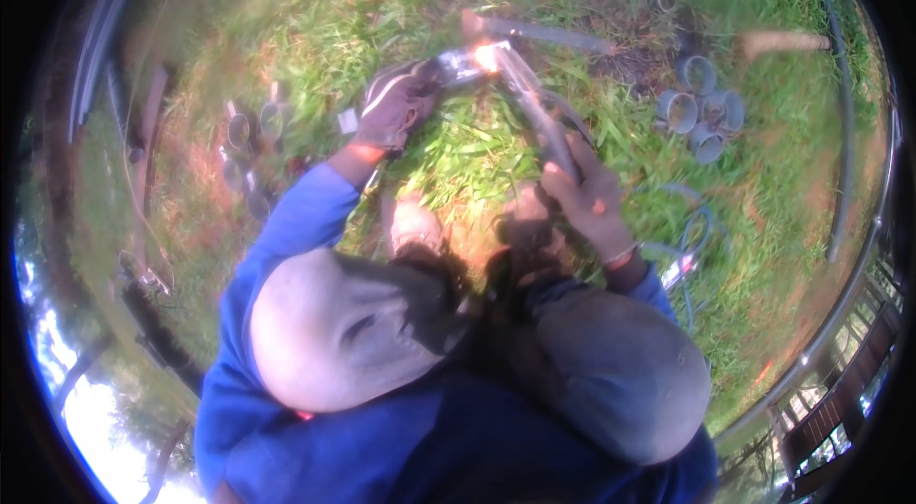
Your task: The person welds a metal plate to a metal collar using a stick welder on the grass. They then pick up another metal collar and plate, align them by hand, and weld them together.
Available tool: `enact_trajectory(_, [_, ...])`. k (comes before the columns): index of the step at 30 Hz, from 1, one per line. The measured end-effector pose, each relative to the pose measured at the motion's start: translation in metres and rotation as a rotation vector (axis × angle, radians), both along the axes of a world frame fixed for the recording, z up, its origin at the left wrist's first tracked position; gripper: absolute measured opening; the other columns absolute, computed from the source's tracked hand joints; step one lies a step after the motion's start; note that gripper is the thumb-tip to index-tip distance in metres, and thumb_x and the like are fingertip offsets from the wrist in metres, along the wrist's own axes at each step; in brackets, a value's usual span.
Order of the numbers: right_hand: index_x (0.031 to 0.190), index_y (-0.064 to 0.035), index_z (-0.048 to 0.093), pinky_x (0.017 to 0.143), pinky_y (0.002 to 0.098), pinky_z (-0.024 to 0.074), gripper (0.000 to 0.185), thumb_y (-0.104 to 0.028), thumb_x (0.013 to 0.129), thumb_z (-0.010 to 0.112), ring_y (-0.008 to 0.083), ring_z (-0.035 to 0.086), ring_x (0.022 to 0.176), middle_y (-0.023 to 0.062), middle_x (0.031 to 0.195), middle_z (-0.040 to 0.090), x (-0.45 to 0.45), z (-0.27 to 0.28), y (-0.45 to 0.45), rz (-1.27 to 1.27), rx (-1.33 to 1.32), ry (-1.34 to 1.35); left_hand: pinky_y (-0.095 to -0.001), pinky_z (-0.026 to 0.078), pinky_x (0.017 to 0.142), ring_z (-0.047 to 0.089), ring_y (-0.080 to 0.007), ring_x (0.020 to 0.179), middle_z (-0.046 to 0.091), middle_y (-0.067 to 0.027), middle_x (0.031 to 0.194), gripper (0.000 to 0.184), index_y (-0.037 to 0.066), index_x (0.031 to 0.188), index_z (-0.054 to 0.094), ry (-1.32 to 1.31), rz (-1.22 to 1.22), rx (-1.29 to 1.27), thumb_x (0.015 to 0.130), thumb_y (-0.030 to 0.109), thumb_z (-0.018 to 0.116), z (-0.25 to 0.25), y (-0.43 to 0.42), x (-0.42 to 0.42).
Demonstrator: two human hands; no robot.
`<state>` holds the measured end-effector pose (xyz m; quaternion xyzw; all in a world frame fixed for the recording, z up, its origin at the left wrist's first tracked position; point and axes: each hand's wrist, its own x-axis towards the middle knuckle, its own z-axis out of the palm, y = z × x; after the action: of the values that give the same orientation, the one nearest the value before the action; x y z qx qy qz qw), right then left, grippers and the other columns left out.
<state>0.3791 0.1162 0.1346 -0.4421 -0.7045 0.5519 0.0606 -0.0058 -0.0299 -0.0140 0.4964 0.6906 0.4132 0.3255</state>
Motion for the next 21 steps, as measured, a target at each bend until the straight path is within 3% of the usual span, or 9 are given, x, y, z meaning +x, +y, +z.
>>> enact_trajectory(1, [0.161, -0.0125, 0.068, 0.079, 0.0425, 0.0625, 0.065, -0.028, 0.101, 0.085, 0.0261, 0.079, 0.082, 0.0141, 0.094, 0.078, 0.000, 0.000, 0.001, 0.001, -0.023, -0.009, -0.0484, 0.055, 0.126, 0.073, -0.0372, 0.144, 0.080, -0.0209, 0.151, 0.085, 0.003, 0.146, 0.081, -0.025, -0.033, 0.072, 0.089, 0.062, 0.101, -0.002, -0.001, -0.001])
enact_trajectory(5, [0.162, -0.0125, 0.068, 0.079, 0.0432, 0.0625, 0.066, -0.028, 0.101, 0.085, 0.0271, 0.079, 0.082, 0.0147, 0.095, 0.078, 0.000, -0.001, 0.000, -0.004, -0.042, 0.015, -0.0400, 0.066, 0.093, 0.081, -0.0223, 0.103, 0.088, -0.0159, 0.124, 0.048, 0.003, 0.148, 0.082, -0.125, 0.060, 0.044, 0.115, 0.037, 0.081, 0.006, 0.000, 0.011])
enact_trajectory(7, [0.162, -0.0122, 0.068, 0.080, 0.0430, 0.0626, 0.066, -0.027, 0.100, 0.085, 0.0272, 0.079, 0.082, 0.0148, 0.095, 0.078, 0.002, -0.008, 0.000, -0.010, -0.056, 0.023, -0.0379, 0.068, 0.084, 0.083, -0.0186, 0.093, 0.090, -0.0146, 0.118, 0.040, 0.003, 0.149, 0.082, -0.150, 0.082, 0.038, 0.121, 0.031, 0.076, -0.011, -0.006, 0.003])
enact_trajectory(8, [0.162, -0.0120, 0.068, 0.080, 0.0428, 0.0628, 0.066, -0.027, 0.100, 0.085, 0.0273, 0.079, 0.082, 0.0148, 0.096, 0.079, 0.002, -0.010, 0.000, -0.015, -0.071, 0.031, -0.0448, 0.059, 0.110, 0.074, -0.0280, 0.123, 0.077, -0.0198, 0.143, 0.075, -0.002, 0.158, 0.071, -0.272, -0.021, 0.025, 0.101, 0.042, 0.093, -0.032, -0.012, -0.010])
enact_trajectory(10, [0.163, -0.0118, 0.068, 0.081, 0.0425, 0.0629, 0.067, -0.027, 0.100, 0.085, 0.0267, 0.079, 0.082, 0.0148, 0.096, 0.079, 0.001, -0.008, -0.001, -0.013, -0.032, 0.015, -0.0516, 0.049, 0.136, 0.065, -0.0373, 0.153, 0.063, -0.0250, 0.169, 0.116, -0.008, 0.167, 0.060, -0.393, -0.124, 0.012, 0.081, 0.054, 0.109, -0.035, -0.013, -0.015])
enact_trajectory(16, [0.164, -0.0105, 0.068, 0.082, 0.0411, 0.0635, 0.068, -0.026, 0.100, 0.087, 0.0233, 0.080, 0.085, 0.0140, 0.099, 0.080, -0.001, -0.005, 0.001, -0.007, 0.002, 0.004, -0.0513, 0.049, 0.137, 0.064, -0.0378, 0.156, 0.062, -0.0255, 0.171, 0.105, -0.006, 0.167, 0.061, -0.265, -0.134, 0.060, 0.088, 0.046, 0.105, -0.045, -0.018, -0.017])
enact_trajectory(17, [0.163, -0.0088, 0.068, 0.082, 0.0402, 0.0636, 0.069, -0.026, 0.100, 0.088, 0.0220, 0.080, 0.086, 0.0141, 0.100, 0.080, -0.001, -0.007, 0.001, -0.004, 0.009, 0.004, -0.0506, 0.049, 0.137, 0.064, -0.0374, 0.157, 0.062, -0.0255, 0.171, 0.105, -0.005, 0.168, 0.060, -0.437, -0.079, 0.059, 0.088, 0.046, 0.105, -0.047, -0.018, -0.011])
enact_trajectory(20, [0.162, -0.0043, 0.068, 0.081, 0.0383, 0.0638, 0.070, -0.024, 0.099, 0.091, 0.0201, 0.080, 0.087, 0.0147, 0.101, 0.081, 0.014, -0.030, -0.007, -0.074, 0.047, 0.109, -0.0475, 0.055, 0.121, 0.071, -0.0334, 0.139, 0.071, -0.0185, 0.158, 0.087, 0.001, 0.167, 0.065, -0.352, -0.024, 0.005, 0.098, 0.043, 0.096, -0.016, -0.013, -0.002])
enact_trajectory(21, [0.161, -0.0005, 0.068, 0.080, 0.0366, 0.0638, 0.070, -0.023, 0.099, 0.092, 0.0191, 0.080, 0.087, 0.0149, 0.101, 0.081, 0.008, -0.014, -0.005, -0.069, 0.052, 0.048, -0.0464, 0.056, 0.116, 0.073, -0.0321, 0.132, 0.075, -0.0161, 0.153, 0.081, 0.003, 0.167, 0.066, -0.320, -0.024, -0.003, 0.101, 0.041, 0.092, -0.014, -0.014, -0.002])
